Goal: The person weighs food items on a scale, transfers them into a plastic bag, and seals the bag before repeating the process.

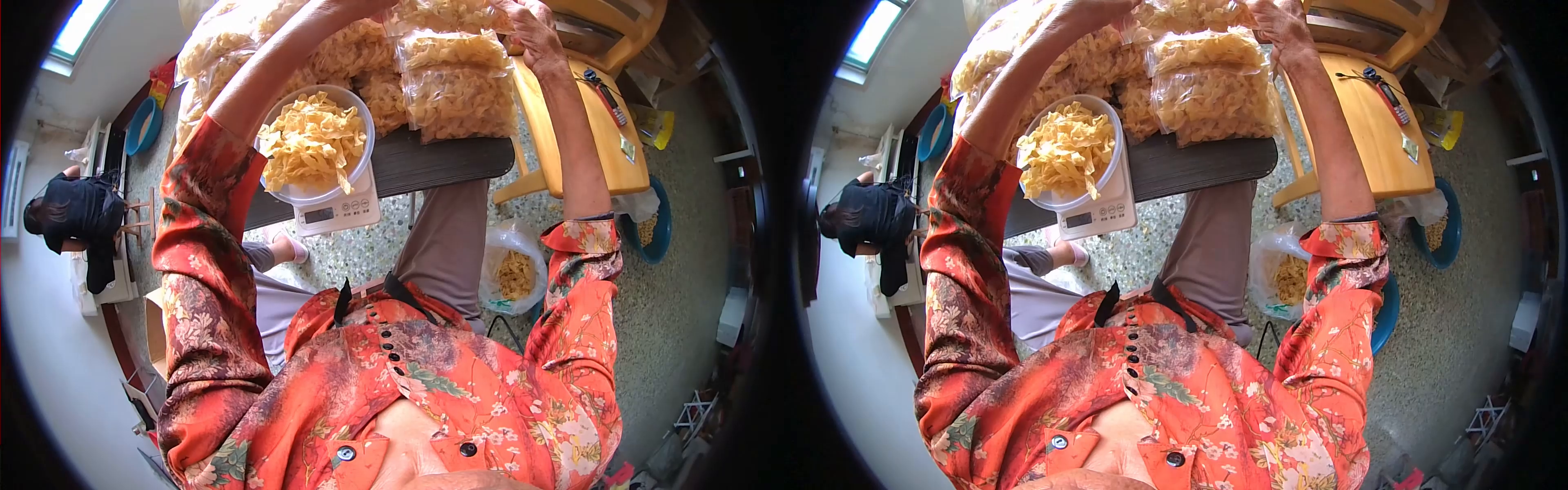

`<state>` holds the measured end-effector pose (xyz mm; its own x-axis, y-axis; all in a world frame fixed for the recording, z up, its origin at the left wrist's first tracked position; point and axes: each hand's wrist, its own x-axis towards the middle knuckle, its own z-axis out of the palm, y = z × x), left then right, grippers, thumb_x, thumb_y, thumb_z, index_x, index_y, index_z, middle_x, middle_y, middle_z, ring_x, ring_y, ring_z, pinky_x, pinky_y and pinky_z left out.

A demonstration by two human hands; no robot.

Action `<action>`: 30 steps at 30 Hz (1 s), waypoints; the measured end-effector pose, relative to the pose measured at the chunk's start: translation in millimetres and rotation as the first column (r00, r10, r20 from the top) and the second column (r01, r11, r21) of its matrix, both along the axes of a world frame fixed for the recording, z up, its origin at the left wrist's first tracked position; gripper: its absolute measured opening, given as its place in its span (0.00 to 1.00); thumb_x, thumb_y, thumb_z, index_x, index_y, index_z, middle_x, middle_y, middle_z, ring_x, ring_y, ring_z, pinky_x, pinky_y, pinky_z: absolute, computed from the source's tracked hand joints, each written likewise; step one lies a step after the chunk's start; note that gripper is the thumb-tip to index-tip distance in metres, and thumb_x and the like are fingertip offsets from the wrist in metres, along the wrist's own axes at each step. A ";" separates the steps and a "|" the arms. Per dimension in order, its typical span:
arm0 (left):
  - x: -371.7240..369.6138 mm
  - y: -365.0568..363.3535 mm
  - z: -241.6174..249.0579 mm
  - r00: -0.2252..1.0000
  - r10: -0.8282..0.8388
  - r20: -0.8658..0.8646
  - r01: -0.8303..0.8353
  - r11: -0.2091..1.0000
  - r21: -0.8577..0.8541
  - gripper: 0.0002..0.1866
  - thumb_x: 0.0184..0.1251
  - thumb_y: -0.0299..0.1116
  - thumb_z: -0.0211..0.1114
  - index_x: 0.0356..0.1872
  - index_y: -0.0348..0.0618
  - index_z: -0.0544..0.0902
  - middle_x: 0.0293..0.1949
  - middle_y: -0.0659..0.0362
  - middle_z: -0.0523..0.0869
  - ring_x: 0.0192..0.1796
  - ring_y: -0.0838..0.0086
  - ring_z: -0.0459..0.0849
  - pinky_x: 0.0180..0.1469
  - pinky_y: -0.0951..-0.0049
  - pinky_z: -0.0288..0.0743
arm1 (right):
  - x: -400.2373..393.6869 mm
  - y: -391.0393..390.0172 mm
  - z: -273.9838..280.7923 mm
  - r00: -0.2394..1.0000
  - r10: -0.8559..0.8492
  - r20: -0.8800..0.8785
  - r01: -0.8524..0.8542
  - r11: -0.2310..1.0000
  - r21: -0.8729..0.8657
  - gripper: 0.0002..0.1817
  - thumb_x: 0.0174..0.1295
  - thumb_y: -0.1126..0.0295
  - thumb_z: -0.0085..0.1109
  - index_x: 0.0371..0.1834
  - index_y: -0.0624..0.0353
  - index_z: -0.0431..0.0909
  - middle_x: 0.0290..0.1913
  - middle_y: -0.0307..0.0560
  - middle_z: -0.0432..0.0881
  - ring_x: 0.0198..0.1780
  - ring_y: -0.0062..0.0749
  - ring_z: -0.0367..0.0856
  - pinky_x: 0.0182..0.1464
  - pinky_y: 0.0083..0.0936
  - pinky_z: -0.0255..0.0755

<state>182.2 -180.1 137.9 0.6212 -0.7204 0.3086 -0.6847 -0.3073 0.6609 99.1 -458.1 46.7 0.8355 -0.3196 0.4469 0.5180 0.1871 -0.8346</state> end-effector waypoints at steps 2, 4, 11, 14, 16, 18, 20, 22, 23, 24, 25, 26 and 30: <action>-2.4 1.9 -1.7 1.000 0.002 0.001 -0.002 1.000 -0.004 0.10 0.60 0.26 0.66 0.43 0.38 0.83 0.28 0.57 0.86 0.30 0.72 0.86 0.33 0.70 0.81 | 1.1 -0.4 1.2 1.000 -0.004 -0.005 0.004 1.000 -0.004 0.33 0.70 0.66 0.66 0.73 0.67 0.66 0.59 0.55 0.83 0.47 0.32 0.88 0.37 0.22 0.83; -5.9 3.6 -3.1 1.000 0.005 0.004 -0.005 1.000 -0.005 0.10 0.60 0.26 0.66 0.43 0.38 0.83 0.28 0.56 0.86 0.30 0.72 0.86 0.33 0.70 0.81 | 0.9 0.4 1.7 1.000 0.003 0.002 -0.003 1.000 -0.004 0.32 0.70 0.66 0.66 0.73 0.67 0.66 0.58 0.54 0.84 0.47 0.32 0.88 0.36 0.21 0.82; -14.9 0.9 -13.2 0.999 0.032 0.024 -0.031 0.999 -0.018 0.10 0.60 0.26 0.65 0.43 0.37 0.82 0.28 0.55 0.85 0.30 0.70 0.86 0.33 0.68 0.81 | -30.0 8.2 13.0 0.948 -0.238 -0.212 0.147 0.916 -0.374 0.24 0.64 0.48 0.71 0.57 0.52 0.87 0.53 0.34 0.87 0.47 0.12 0.79 0.36 0.16 0.71; -26.7 3.9 -25.8 0.998 0.051 0.037 -0.051 0.999 -0.011 0.11 0.59 0.25 0.64 0.43 0.37 0.81 0.28 0.55 0.85 0.30 0.69 0.87 0.33 0.68 0.81 | -53.3 23.3 14.8 0.923 -0.273 -0.273 0.165 0.918 -0.360 0.26 0.65 0.50 0.72 0.57 0.57 0.85 0.50 0.38 0.86 0.42 0.13 0.79 0.34 0.16 0.70; -33.5 6.2 -32.5 0.997 0.069 0.039 -0.069 0.998 -0.003 0.11 0.59 0.25 0.64 0.43 0.37 0.81 0.28 0.55 0.85 0.30 0.69 0.87 0.33 0.67 0.81 | -68.9 34.1 12.6 0.927 -0.267 -0.265 0.157 0.914 -0.374 0.26 0.65 0.50 0.71 0.56 0.58 0.84 0.47 0.39 0.85 0.39 0.13 0.77 0.32 0.14 0.68; -40.7 7.1 -36.7 0.996 0.082 0.047 -0.082 0.997 -0.005 0.11 0.59 0.25 0.63 0.43 0.37 0.81 0.28 0.55 0.85 0.30 0.68 0.87 0.33 0.67 0.81 | -75.5 37.8 7.8 0.930 -0.240 -0.278 0.128 0.921 -0.368 0.35 0.59 0.48 0.76 0.58 0.67 0.80 0.46 0.46 0.86 0.50 0.27 0.83 0.54 0.25 0.77; -47.5 6.7 -38.2 0.995 0.095 0.034 -0.094 0.995 -0.013 0.11 0.59 0.25 0.63 0.43 0.36 0.80 0.28 0.54 0.85 0.30 0.68 0.87 0.33 0.67 0.81 | -75.7 42.1 2.7 0.911 -0.334 -0.244 0.224 0.894 -0.388 0.35 0.60 0.48 0.76 0.58 0.68 0.79 0.48 0.51 0.85 0.51 0.29 0.84 0.55 0.26 0.77; -53.6 6.8 -33.5 0.993 0.116 -0.015 -0.116 0.993 -0.012 0.09 0.60 0.25 0.62 0.41 0.35 0.79 0.28 0.54 0.85 0.31 0.68 0.86 0.34 0.66 0.81 | -75.2 38.7 1.6 0.901 -0.357 -0.246 0.231 0.876 -0.425 0.35 0.60 0.48 0.76 0.58 0.67 0.79 0.48 0.53 0.85 0.49 0.30 0.84 0.55 0.26 0.76; -54.5 7.4 -33.4 0.992 0.128 0.016 -0.128 0.992 -0.021 0.08 0.61 0.26 0.63 0.40 0.36 0.78 0.29 0.55 0.85 0.31 0.68 0.86 0.33 0.66 0.81 | -75.1 37.5 0.2 0.907 -0.339 -0.249 0.222 0.888 -0.402 0.34 0.60 0.49 0.76 0.58 0.67 0.79 0.47 0.52 0.85 0.48 0.29 0.84 0.55 0.25 0.76; -52.8 8.2 -35.5 0.989 0.141 0.047 -0.139 0.990 -0.031 0.07 0.63 0.27 0.63 0.39 0.36 0.78 0.30 0.56 0.85 0.31 0.68 0.86 0.33 0.65 0.81 | -75.0 38.3 0.9 0.914 -0.321 -0.249 0.213 0.900 -0.379 0.33 0.61 0.50 0.76 0.58 0.67 0.79 0.47 0.51 0.86 0.48 0.28 0.84 0.54 0.25 0.76; -51.2 11.5 -38.8 0.988 0.144 0.052 -0.142 0.989 -0.035 0.07 0.63 0.27 0.63 0.39 0.36 0.78 0.30 0.56 0.85 0.31 0.68 0.86 0.33 0.65 0.81 | -75.2 39.7 2.1 0.916 -0.320 -0.244 0.213 0.900 -0.381 0.33 0.61 0.50 0.76 0.58 0.67 0.79 0.47 0.51 0.86 0.48 0.28 0.84 0.54 0.25 0.76; -49.3 15.7 -43.2 0.984 0.028 -0.178 -0.060 0.982 -0.177 0.09 0.64 0.28 0.65 0.43 0.36 0.80 0.35 0.54 0.87 0.36 0.68 0.88 0.38 0.65 0.83 | -75.8 41.0 3.4 0.916 -0.309 -0.256 0.209 0.912 -0.354 0.32 0.61 0.51 0.75 0.57 0.68 0.79 0.45 0.49 0.86 0.47 0.27 0.84 0.54 0.25 0.76; -49.3 14.2 -43.1 0.986 0.059 -0.157 -0.074 0.993 -0.095 0.19 0.69 0.31 0.72 0.56 0.42 0.76 0.34 0.59 0.85 0.32 0.79 0.86 0.34 0.75 0.81 | -85.7 48.3 10.8 0.928 -0.266 -0.261 0.190 0.940 -0.282 0.29 0.63 0.55 0.74 0.57 0.68 0.79 0.45 0.48 0.87 0.45 0.25 0.84 0.50 0.23 0.77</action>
<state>132.9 -165.8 94.7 0.7121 -0.6463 0.2743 -0.5532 -0.2760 0.7860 13.4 -409.9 57.5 0.8577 -0.4281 0.2848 0.2487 -0.1393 -0.9585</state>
